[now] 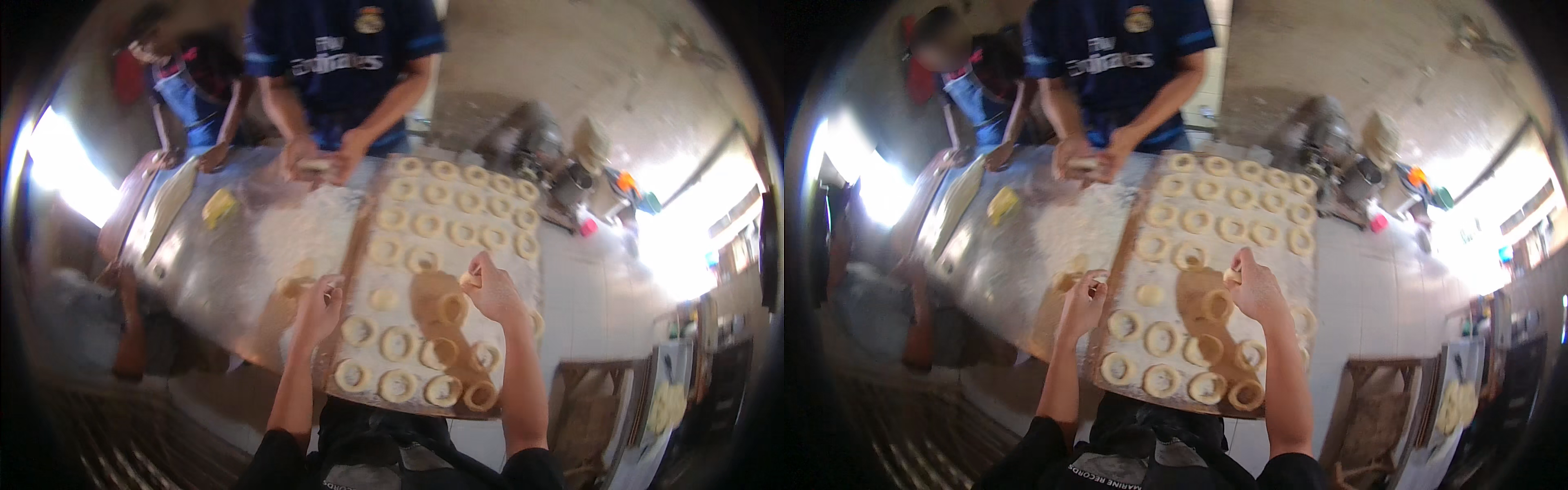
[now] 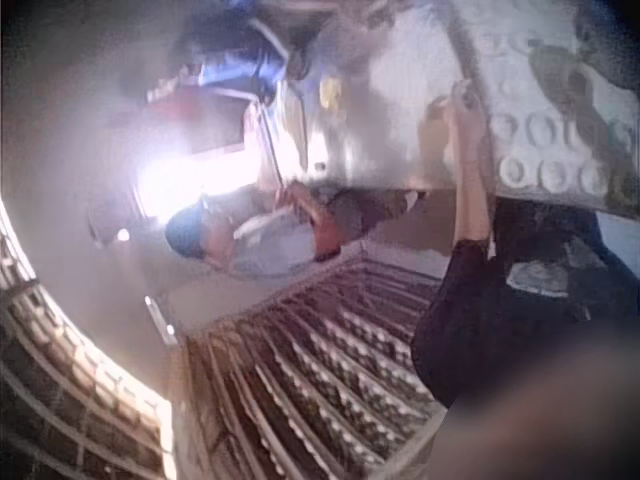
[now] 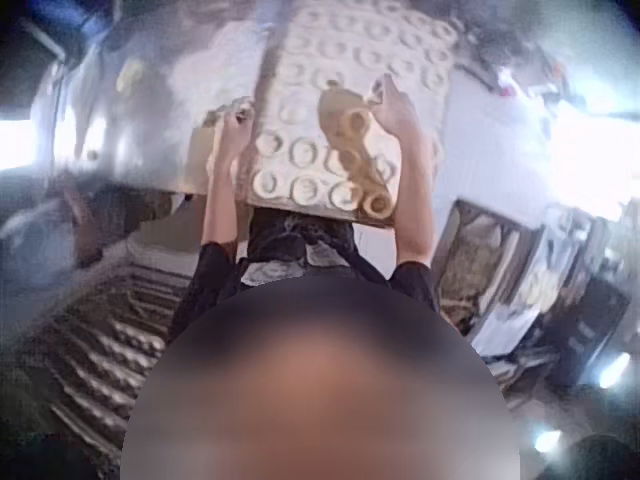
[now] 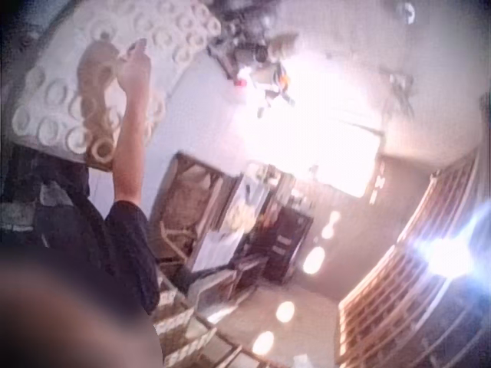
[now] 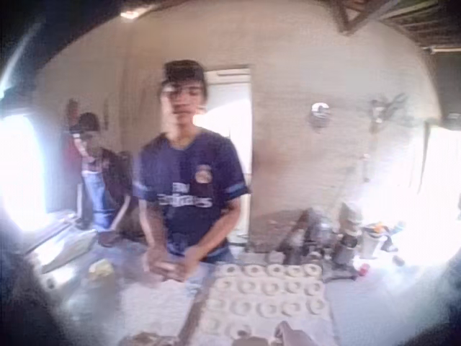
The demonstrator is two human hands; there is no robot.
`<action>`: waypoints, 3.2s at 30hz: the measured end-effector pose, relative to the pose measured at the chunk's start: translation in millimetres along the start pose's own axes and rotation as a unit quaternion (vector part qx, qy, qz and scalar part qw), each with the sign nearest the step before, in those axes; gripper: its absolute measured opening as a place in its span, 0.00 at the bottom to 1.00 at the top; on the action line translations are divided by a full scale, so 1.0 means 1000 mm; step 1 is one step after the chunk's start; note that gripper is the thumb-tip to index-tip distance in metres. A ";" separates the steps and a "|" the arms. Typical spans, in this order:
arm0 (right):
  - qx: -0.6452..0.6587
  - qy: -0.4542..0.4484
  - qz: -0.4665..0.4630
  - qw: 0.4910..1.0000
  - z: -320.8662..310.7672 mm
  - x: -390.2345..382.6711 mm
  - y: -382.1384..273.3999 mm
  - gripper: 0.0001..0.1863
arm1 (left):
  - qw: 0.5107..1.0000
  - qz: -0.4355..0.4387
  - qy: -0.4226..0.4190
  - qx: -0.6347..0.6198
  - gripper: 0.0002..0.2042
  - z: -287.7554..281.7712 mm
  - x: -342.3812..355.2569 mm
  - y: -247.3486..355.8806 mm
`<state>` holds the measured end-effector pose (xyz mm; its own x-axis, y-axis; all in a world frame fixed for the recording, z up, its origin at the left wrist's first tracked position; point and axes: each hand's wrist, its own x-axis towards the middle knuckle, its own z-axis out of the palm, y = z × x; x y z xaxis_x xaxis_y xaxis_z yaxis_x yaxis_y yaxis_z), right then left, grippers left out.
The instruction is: The person shapes small dough balls into rings by hand and places them on a wooden tray. They repeat this process continuously while coworkers also shape dough nearby.
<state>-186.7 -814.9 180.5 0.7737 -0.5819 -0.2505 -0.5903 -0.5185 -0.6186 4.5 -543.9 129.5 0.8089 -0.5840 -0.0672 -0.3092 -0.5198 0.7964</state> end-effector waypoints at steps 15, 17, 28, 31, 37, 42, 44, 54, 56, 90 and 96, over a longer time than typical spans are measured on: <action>-0.175 -0.104 -0.074 0.976 0.211 0.141 -0.203 0.15 | 0.996 -0.036 -0.058 -0.051 0.14 -0.114 0.024 -0.117; -0.070 -0.128 -0.042 0.988 0.190 0.110 -0.218 0.16 | 0.995 0.000 -0.051 -0.086 0.14 -0.111 0.035 -0.111; 0.129 0.163 -0.170 0.963 0.206 0.042 -0.281 0.27 | 0.953 0.108 -0.079 -0.271 0.12 -0.170 0.044 -0.075; 0.007 0.338 -0.178 0.924 0.250 0.057 -0.276 0.29 | 0.967 0.228 0.041 -0.104 0.13 -0.164 0.038 -0.090; 0.547 -0.143 -0.224 0.793 0.244 0.040 -0.258 0.28 | 0.920 0.221 0.238 -0.220 0.21 -0.137 0.044 -0.087; 0.598 -0.036 -0.065 0.798 0.217 0.015 -0.279 0.23 | 0.792 0.219 -0.019 -0.570 0.19 -0.135 0.035 -0.076; 0.263 0.097 -0.143 0.949 0.225 0.021 -0.264 0.26 | 0.742 0.284 -0.073 -0.603 0.14 -0.123 0.034 -0.073; 0.685 0.022 -0.301 0.663 0.179 -0.016 -0.208 0.33 | 0.901 0.183 -0.001 -0.394 0.08 -0.049 0.027 -0.046; 0.643 0.036 -0.261 0.720 0.150 -0.028 -0.197 0.32 | 0.858 0.176 -0.045 -0.481 0.07 -0.038 0.018 -0.019; 0.511 0.152 0.074 0.843 -0.026 -0.061 0.054 0.33 | 0.951 0.158 -0.249 -0.096 0.18 0.198 -0.005 0.206; 0.017 0.450 0.127 0.884 -0.016 -0.054 0.080 0.32 | 0.957 0.145 -0.150 0.201 0.25 0.196 0.015 0.192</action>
<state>-279.2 -835.3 156.8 0.1116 -0.9474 0.3000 -0.7003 -0.2892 -0.6527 -141.0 -774.6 163.2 0.4985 -0.8616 -0.0957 -0.7150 -0.4710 0.5167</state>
